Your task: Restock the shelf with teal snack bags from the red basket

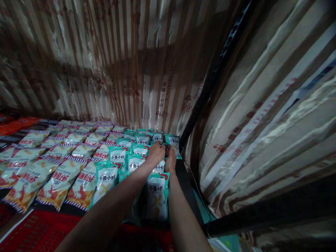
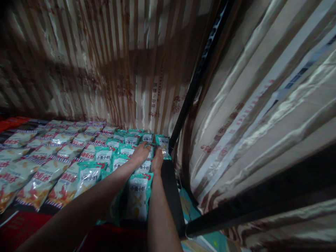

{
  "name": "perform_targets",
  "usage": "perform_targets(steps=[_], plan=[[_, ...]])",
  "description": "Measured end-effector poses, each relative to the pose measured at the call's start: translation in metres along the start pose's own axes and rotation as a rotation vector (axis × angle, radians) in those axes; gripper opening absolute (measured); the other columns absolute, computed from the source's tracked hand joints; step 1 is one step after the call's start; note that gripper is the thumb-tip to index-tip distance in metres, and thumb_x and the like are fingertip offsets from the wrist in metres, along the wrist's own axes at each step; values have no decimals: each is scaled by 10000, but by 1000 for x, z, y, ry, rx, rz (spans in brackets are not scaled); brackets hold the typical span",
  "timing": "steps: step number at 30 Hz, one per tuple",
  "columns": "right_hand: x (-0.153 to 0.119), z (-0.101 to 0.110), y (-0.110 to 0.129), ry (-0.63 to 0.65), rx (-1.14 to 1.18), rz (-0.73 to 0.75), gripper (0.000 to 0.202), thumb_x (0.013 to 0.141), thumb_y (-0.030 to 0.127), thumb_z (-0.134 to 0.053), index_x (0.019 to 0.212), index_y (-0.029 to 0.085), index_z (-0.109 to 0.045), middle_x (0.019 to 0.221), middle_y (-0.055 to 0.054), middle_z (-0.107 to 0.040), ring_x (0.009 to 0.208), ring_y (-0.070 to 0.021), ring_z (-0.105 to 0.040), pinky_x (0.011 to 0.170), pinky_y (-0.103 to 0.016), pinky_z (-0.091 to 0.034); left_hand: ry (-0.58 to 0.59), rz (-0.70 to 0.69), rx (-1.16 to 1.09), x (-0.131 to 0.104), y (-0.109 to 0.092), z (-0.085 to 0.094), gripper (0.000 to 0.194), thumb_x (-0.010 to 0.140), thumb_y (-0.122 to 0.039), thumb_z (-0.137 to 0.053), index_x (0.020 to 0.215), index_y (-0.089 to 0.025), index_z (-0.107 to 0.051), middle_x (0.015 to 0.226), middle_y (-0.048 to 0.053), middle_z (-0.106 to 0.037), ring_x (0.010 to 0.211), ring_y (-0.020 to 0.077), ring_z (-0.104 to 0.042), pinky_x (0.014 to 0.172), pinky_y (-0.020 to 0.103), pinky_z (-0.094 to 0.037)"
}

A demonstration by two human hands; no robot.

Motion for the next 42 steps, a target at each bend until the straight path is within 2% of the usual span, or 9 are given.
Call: perform_targets(steps=[3, 8, 22, 35, 42], plan=[[-3, -2, 3, -27, -16, -44, 712, 826, 652, -270, 1183, 130, -600, 1228, -109, -619, 1147, -221, -562, 974, -326, -405, -8, 2, -2, 4, 0, 0, 395, 867, -218, -409, 1219, -104, -546, 1282, 152, -571, 1218, 232, -510, 1015, 306, -365], [-3, -3, 6, -22, -37, -31, 714, 827, 639, -262, 1182, 118, -598, 1236, -115, -610, 1166, -220, -541, 987, -319, -383, -10, -3, 1, 7, 0, -2, 378, 861, -213, -421, 1196, -119, -570, 1274, 139, -581, 1217, 230, -511, 1018, 305, -364], [5, -7, -9, -28, -22, -38, 649, 834, 600, -284, 1179, 147, -597, 1235, -87, -615, 1130, -207, -561, 960, -321, -411, -17, -11, 42, 11, 2, -1, 358, 863, -203, -408, 1153, -113, -598, 1219, 142, -618, 1170, 242, -546, 988, 311, -384], [3, -10, -9, -55, -37, -29, 658, 825, 610, -281, 1148, 144, -615, 1222, -88, -621, 1142, -208, -544, 987, -323, -379, -12, -22, 53, 11, 4, 2, 374, 874, -204, -402, 1181, -85, -581, 1236, 164, -601, 1176, 233, -543, 982, 290, -377], [4, -10, -11, -55, -19, -46, 645, 832, 595, -288, 1162, 142, -607, 1210, -89, -631, 1120, -205, -563, 960, -309, -403, -7, -24, 51, 12, 4, 2, 385, 872, -196, -406, 1198, -79, -572, 1244, 167, -595, 1195, 239, -529, 1001, 299, -367]])
Point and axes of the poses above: each hand's wrist, its own x-axis towards the middle knuckle, its own z-axis out of the back of the hand, y = z × x, the point moved 5 cm from there along x, towards the middle knuckle
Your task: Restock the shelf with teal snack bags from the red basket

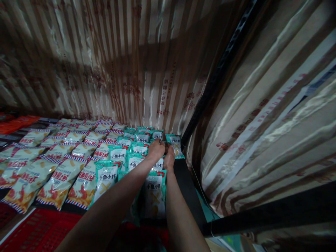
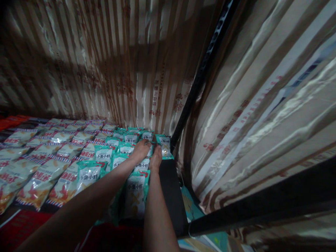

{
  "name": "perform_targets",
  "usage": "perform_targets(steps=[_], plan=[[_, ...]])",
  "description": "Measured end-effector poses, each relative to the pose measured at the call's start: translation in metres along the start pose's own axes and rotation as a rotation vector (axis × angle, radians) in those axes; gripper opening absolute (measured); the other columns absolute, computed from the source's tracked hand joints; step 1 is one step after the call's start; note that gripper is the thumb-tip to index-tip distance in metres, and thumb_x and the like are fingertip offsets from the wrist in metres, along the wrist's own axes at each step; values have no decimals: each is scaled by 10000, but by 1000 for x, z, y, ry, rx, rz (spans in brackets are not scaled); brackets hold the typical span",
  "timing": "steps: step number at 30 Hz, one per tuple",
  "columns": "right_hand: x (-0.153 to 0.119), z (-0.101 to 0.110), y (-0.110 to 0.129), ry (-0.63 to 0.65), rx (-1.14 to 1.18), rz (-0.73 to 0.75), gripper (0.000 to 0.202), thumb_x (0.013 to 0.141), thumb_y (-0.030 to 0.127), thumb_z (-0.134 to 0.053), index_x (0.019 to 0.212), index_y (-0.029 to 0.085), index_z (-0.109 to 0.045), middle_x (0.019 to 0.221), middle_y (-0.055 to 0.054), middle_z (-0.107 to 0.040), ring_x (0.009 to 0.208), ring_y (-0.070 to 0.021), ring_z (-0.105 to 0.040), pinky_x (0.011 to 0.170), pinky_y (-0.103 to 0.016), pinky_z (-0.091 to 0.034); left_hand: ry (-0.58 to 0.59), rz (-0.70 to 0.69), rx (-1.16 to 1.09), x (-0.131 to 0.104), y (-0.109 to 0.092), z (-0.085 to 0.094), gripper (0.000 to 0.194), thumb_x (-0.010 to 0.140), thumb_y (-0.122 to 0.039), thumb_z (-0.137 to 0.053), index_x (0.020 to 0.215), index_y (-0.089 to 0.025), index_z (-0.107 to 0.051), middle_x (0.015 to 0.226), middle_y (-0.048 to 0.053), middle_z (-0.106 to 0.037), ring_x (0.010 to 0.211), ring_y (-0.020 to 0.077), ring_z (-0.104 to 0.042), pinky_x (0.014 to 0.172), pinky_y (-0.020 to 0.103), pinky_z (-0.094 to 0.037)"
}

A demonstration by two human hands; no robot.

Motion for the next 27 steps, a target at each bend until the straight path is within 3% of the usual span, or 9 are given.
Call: perform_targets(steps=[9, 19, 27], plan=[[-2, 4, 5, 37, 86, -53, 675, 824, 612, -329, 1165, 102, -610, 1091, -123, -687, 995, -226, -641, 826, -326, -488, 15, -17, -12, 0, 1, -1, 390, 860, -194, -419, 1196, -76, -577, 1240, 167, -598, 1184, 233, -537, 992, 297, -373], [-22, 20, 11, 13, 162, -66, 687, 841, 617, -306, 1173, 95, -606, 1172, -159, -645, 1042, -236, -636, 878, -360, -487, 14, -54, -11, 0, -2, 0, 369, 861, -191, -417, 1161, -88, -605, 1237, 149, -604, 1179, 207, -537, 988, 279, -370], [-43, 26, 13, 46, 166, -80, 699, 824, 644, -350, 1174, 101, -616, 1185, -153, -640, 1072, -235, -619, 927, -360, -459, 39, -114, 36, -28, -11, 11, 360, 859, -165, -413, 1156, -116, -611, 1218, 117, -621, 1156, 195, -555, 1002, 289, -391]])
Point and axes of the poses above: each hand's wrist, its own x-axis towards the middle knuckle, its own z-axis out of the back of the hand, y = z × x, the point moved 5 cm from there along x, towards the middle knuckle
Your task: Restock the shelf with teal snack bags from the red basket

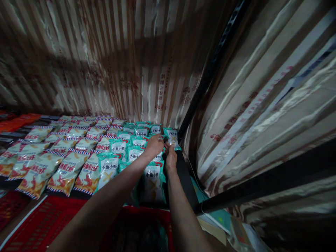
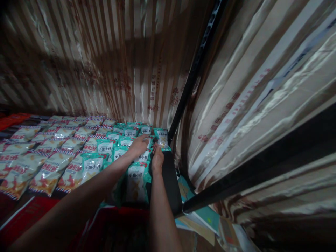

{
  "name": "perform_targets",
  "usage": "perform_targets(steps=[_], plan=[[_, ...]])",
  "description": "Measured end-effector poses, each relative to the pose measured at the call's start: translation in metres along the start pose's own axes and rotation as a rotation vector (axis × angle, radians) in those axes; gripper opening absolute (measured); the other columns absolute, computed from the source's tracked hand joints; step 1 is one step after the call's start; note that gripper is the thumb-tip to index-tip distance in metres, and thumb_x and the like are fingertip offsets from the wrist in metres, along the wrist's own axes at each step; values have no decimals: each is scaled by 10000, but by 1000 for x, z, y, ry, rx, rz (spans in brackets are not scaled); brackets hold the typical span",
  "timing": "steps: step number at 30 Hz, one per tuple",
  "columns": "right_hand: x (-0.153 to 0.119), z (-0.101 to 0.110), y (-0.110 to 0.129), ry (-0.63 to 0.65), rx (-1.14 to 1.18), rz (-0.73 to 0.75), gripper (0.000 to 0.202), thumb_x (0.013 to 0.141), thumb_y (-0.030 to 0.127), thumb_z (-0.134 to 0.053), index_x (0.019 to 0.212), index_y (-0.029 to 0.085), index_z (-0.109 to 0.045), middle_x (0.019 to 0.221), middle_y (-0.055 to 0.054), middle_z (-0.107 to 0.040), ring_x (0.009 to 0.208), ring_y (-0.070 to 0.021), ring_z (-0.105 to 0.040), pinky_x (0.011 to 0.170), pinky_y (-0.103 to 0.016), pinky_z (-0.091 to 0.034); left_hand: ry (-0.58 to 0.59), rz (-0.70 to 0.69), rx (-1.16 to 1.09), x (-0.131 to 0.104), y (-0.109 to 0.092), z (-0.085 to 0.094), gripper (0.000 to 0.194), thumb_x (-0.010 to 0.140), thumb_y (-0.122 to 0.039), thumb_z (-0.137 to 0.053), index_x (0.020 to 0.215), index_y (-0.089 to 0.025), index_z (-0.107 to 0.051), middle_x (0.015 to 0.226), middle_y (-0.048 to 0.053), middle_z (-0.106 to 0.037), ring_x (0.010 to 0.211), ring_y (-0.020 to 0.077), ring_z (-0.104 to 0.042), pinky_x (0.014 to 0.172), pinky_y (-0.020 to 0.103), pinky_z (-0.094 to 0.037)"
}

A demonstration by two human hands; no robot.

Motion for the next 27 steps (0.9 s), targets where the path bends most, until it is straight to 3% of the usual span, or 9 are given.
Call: perform_targets(steps=[3, 7, 13, 17, 22, 27], plan=[[-6, 3, 4, 21, -16, 32, 703, 816, 650, -365, 1197, 109, -601, 1222, -144, -619, 1106, -235, -596, 957, -371, -437, -19, -119, 134, -24, -1, 4, 342, 846, -148, -430, 1126, -109, -623, 1243, 132, -600, 1207, 213, -517, 1045, 341, -379], [-23, 13, 11, 57, -44, 70, 683, 811, 649, -394, 1206, 132, -598, 1234, -134, -613, 1115, -239, -586, 989, -405, -409, -156, -420, 348, -78, -1, 11, 342, 836, -137, -446, 1131, -69, -604, 1372, 181, -468, 1371, 272, -292, 1127, 449, -267], [-70, 24, 20, 100, -62, 82, 695, 819, 646, -398, 1252, 127, -560, 1318, -140, -546, 1193, -244, -528, 1014, -401, -389, -337, -579, 449, -168, 24, 17, 367, 879, -207, -414, 1210, -107, -537, 1432, 171, -389, 1419, 312, -116, 1079, 562, -283], [-95, 24, 22, 114, -142, 119, 690, 849, 630, -334, 1308, 144, -507, 1363, -120, -507, 1242, -229, -481, 1053, -393, -343, -384, -489, 577, -196, 48, 21, 473, 876, -239, -451, 1338, -140, -430, 1492, 159, -293, 1419, 336, -91, 1075, 587, -254], [-117, 26, 24, 93, -368, 176, 669, 870, 603, -270, 1354, 180, -454, 1400, -86, -470, 1299, -204, -407, 1093, -372, -272, -419, -302, 662, -209, 69, 33, 568, 855, -360, -518, 1381, -182, -400, 1496, 177, -270, 1395, 371, -175, 1079, 581, -244], [-137, 20, 29, 76, -541, 150, 718, 849, 608, -262, 1387, 153, -398, 1440, -108, -409, 1327, -225, -361, 1107, -380, -232, -428, -317, 656, -209, 85, 29, 614, 841, -368, -540, 1398, -170, -375, 1493, 208, -249, 1392, 372, -176, 1081, 572, -246]])
Point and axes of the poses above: each hand's wrist, its own x-axis towards the middle knuckle, its own z-axis out of the back of the hand, y = z × x, the point moved 5 cm from there along x, towards the middle knuckle
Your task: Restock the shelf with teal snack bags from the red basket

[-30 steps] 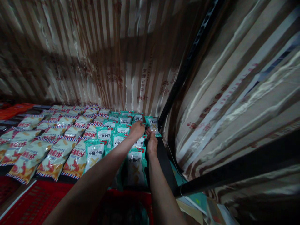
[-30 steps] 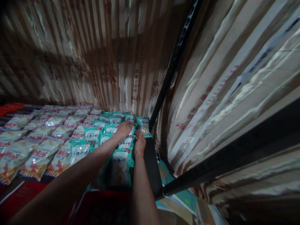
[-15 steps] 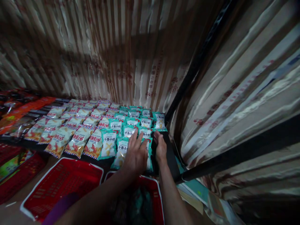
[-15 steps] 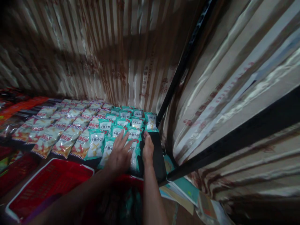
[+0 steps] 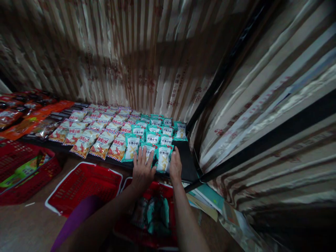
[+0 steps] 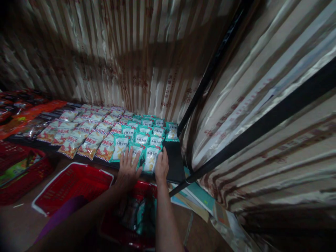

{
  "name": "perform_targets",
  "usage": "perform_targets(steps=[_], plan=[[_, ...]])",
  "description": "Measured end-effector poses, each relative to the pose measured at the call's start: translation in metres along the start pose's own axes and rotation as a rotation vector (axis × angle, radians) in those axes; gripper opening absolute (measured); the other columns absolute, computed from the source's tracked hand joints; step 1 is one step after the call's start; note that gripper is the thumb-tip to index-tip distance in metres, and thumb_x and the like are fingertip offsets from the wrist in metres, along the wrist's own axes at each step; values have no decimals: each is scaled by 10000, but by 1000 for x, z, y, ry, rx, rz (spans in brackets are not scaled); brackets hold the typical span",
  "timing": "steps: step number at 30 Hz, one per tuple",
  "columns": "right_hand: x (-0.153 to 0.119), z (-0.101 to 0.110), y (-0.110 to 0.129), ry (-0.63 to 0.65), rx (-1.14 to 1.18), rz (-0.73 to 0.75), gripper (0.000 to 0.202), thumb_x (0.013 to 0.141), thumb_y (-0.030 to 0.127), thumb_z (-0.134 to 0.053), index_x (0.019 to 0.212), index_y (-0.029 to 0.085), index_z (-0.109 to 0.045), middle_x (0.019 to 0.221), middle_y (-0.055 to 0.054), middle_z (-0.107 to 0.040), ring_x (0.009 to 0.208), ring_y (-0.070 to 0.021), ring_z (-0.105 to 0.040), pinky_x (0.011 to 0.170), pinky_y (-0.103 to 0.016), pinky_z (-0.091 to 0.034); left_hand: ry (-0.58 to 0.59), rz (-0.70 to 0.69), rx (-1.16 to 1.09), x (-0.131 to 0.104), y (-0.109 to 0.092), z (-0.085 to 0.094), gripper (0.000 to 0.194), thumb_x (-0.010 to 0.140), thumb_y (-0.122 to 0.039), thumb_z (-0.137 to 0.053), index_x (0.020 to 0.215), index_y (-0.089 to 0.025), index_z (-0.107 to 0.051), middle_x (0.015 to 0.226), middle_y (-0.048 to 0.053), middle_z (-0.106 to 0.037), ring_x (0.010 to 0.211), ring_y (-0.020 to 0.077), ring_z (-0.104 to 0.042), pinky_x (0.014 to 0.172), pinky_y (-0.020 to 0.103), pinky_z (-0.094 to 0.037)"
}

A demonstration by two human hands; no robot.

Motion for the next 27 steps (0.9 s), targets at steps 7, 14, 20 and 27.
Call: perform_targets(steps=[7, 14, 20, 27], plan=[[-14, 3, 18, -145, -164, 47, 719, 824, 576, -364, 1364, 105, -422, 1385, -173, -461, 1287, -279, -400, 1065, -429, -285, -48, -25, -136, -1, 1, -15, 597, 868, -222, -466, 1429, -124, -286, 1521, 217, -151, 1413, 344, -70, 1064, 550, -295], [-34, 3, 21, -119, -413, 201, 778, 802, 592, -434, 1418, 132, -319, 1334, -169, -504, 1218, -299, -461, 984, -437, -370, -73, -2, -200, 2, 2, -18, 566, 879, -177, -423, 1426, -129, -286, 1534, 199, -122, 1421, 327, -67, 1045, 522, -333], [-45, -7, 15, -189, -529, 271, 768, 791, 524, -490, 1419, 123, -303, 1358, -180, -476, 1193, -314, -474, 957, -429, -387, -66, -25, -242, 5, 3, -23, 540, 887, -156, -409, 1416, -195, -308, 1535, 183, -129, 1422, 320, -88, 1021, 517, -360], [-45, -7, 14, -294, -437, 305, 710, 814, 458, -457, 1405, 94, -307, 1360, -201, -459, 1218, -318, -448, 985, -457, -356, -107, -17, -268, 10, 4, -22, 517, 902, -182, -409, 1408, -188, -302, 1537, 193, -91, 1426, 317, -45, 1043, 529, -336]])
Point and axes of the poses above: each hand's wrist, its own x-axis towards the middle knuckle, its own z-axis out of the back of the hand, y = z × x, the point moved 5 cm from there along x, towards the middle knuckle
